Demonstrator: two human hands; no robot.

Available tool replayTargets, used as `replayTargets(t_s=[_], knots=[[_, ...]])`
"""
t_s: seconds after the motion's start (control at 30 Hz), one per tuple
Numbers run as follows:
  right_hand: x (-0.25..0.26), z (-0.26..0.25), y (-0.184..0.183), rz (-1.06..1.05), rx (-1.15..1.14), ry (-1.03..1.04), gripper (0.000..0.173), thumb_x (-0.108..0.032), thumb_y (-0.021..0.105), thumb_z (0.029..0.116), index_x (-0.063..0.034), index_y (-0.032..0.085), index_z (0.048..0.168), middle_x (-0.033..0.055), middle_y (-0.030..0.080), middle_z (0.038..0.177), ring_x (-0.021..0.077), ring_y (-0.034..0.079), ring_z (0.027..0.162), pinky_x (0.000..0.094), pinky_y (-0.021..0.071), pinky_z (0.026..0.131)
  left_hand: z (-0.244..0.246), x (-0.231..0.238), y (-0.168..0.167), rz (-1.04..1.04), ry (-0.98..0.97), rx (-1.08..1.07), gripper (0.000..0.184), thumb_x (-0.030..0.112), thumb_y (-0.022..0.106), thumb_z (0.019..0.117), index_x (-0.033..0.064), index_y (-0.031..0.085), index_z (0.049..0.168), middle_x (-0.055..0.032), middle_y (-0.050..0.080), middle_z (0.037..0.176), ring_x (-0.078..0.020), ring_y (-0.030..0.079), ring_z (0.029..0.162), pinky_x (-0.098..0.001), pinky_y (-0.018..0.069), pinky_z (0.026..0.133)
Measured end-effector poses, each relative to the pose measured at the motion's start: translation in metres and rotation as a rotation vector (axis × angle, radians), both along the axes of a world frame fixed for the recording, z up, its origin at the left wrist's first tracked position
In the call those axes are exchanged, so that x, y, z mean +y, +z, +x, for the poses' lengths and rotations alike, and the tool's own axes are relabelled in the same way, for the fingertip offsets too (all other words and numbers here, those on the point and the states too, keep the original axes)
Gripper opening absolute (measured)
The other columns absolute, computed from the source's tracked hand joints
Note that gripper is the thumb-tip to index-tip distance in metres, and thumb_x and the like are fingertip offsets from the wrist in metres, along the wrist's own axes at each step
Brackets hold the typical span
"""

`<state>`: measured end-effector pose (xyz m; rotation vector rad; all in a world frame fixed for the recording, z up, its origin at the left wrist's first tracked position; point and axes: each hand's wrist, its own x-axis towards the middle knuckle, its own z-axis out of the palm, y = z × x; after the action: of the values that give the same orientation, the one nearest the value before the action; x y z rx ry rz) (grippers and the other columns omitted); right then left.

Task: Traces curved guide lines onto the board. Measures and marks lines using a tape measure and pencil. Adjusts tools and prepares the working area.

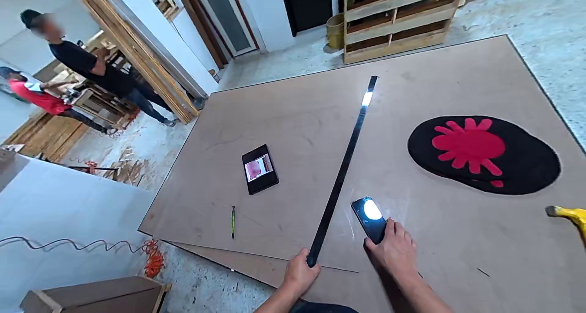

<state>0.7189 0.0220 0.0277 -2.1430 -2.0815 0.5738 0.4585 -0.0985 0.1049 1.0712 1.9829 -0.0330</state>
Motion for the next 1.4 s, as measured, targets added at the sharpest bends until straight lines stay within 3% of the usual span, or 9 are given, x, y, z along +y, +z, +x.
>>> replayTargets(t_s=[0.13, 0.27, 0.53, 0.83, 0.93, 1.03, 1.1, 1.23, 1.4], knots=[[0.025, 0.009, -0.001, 0.018, 0.021, 0.072, 0.087, -0.043, 0.084, 0.0733, -0.0014, 0.055, 0.143, 0.0263, 0.058, 0.136, 0.0437, 0.057, 0.125, 0.0571, 0.0497, 0.101, 0.019, 0.027, 0.001, -0.054, -0.096, -0.02, 0.052, 0.049, 0.064, 0.0925, 0.0113, 0.062, 0.128, -0.0139, 0.072, 0.109, -0.0298, 0.071, 0.104, -0.0546, 0.0563, 0.092], [0.022, 0.054, 0.011, -0.046, 0.035, -0.162, 0.087, -0.044, 0.088, 0.067, 0.0021, 0.058, 0.134, 0.0283, 0.06, 0.129, 0.0455, 0.06, 0.119, 0.0602, 0.0523, 0.095, 0.04, 0.057, -0.002, -0.099, -0.216, -0.006, 0.058, 0.055, 0.062, 0.0921, 0.0104, 0.063, 0.13, -0.0148, 0.072, 0.116, -0.0318, 0.07, 0.111, -0.0572, 0.0554, 0.095], [0.001, 0.186, 0.018, -0.158, 0.015, -0.588, 0.099, -0.049, 0.091, 0.0645, -0.0026, 0.052, 0.144, 0.0275, 0.057, 0.136, 0.0453, 0.056, 0.126, 0.0607, 0.0494, 0.101, 0.151, 0.126, -0.02, -0.156, -0.377, -0.061, 0.061, 0.059, 0.059, 0.0924, 0.0075, 0.067, 0.125, -0.0149, 0.072, 0.117, -0.0312, 0.069, 0.113, -0.0573, 0.0552, 0.095], [-0.012, 0.225, 0.014, -0.168, 0.027, -0.625, 0.105, -0.054, 0.09, 0.0651, -0.0073, 0.049, 0.149, 0.0255, 0.055, 0.14, 0.0441, 0.055, 0.127, 0.0604, 0.049, 0.102, 0.202, 0.16, -0.034, -0.2, -0.547, -0.029, 0.085, 0.076, 0.056, 0.0891, 0.004, 0.062, 0.134, -0.0188, 0.067, 0.128, -0.0339, 0.064, 0.123, -0.058, 0.0509, 0.103], [-0.013, 0.227, 0.011, -0.165, 0.02, -0.633, 0.105, -0.055, 0.09, 0.0645, -0.0085, 0.049, 0.149, 0.0255, 0.056, 0.139, 0.0448, 0.055, 0.127, 0.061, 0.0487, 0.102, 0.196, 0.176, -0.032, -0.139, -0.474, -0.029, 0.072, 0.063, 0.059, 0.0942, 0.0072, 0.057, 0.14, -0.0171, 0.068, 0.127, -0.033, 0.065, 0.122, -0.0571, 0.0516, 0.103], [-0.01, 0.229, 0.011, -0.195, 0.05, -0.654, 0.106, -0.055, 0.091, 0.0628, -0.0096, 0.049, 0.149, 0.0248, 0.057, 0.138, 0.0442, 0.056, 0.126, 0.061, 0.0502, 0.1, 0.19, 0.189, -0.036, -0.054, -0.331, -0.107, 0.05, 0.045, 0.064, 0.0975, 0.0093, 0.06, 0.133, -0.0164, 0.071, 0.118, -0.0327, 0.068, 0.115, -0.0568, 0.0531, 0.099], [-0.01, 0.229, 0.009, -0.208, 0.048, -0.669, 0.105, -0.054, 0.092, 0.0611, -0.0108, 0.05, 0.148, 0.0238, 0.058, 0.136, 0.0435, 0.057, 0.124, 0.0609, 0.0512, 0.098, 0.185, 0.193, -0.044, 0.029, -0.247, -0.178, 0.052, 0.039, 0.068, 0.0968, 0.0088, 0.058, 0.138, -0.0162, 0.07, 0.119, -0.0327, 0.067, 0.114, -0.0571, 0.0533, 0.099], [-0.013, 0.227, 0.01, -0.198, 0.026, -0.655, 0.105, -0.056, 0.089, 0.0643, -0.0106, 0.048, 0.15, 0.0233, 0.056, 0.137, 0.0434, 0.056, 0.125, 0.0604, 0.0515, 0.098, 0.166, 0.187, -0.04, 0.163, -0.175, -0.256, 0.058, 0.029, 0.07, 0.0978, 0.0088, 0.05, 0.149, -0.0151, 0.06, 0.141, -0.0296, 0.065, 0.121, -0.0535, 0.052, 0.104], [-0.039, 0.226, 0.013, -0.122, 0.121, -0.688, 0.122, -0.06, 0.09, 0.0656, -0.0076, 0.032, 0.159, 0.0247, 0.054, 0.142, 0.0431, 0.055, 0.129, 0.0616, 0.0492, 0.104, 0.108, 0.132, -0.031, 0.293, -0.264, -0.231, 0.053, 0.022, 0.069, 0.0983, 0.0126, 0.053, 0.147, -0.0119, 0.061, 0.14, -0.0237, 0.068, 0.115, -0.0479, 0.0575, 0.1]])
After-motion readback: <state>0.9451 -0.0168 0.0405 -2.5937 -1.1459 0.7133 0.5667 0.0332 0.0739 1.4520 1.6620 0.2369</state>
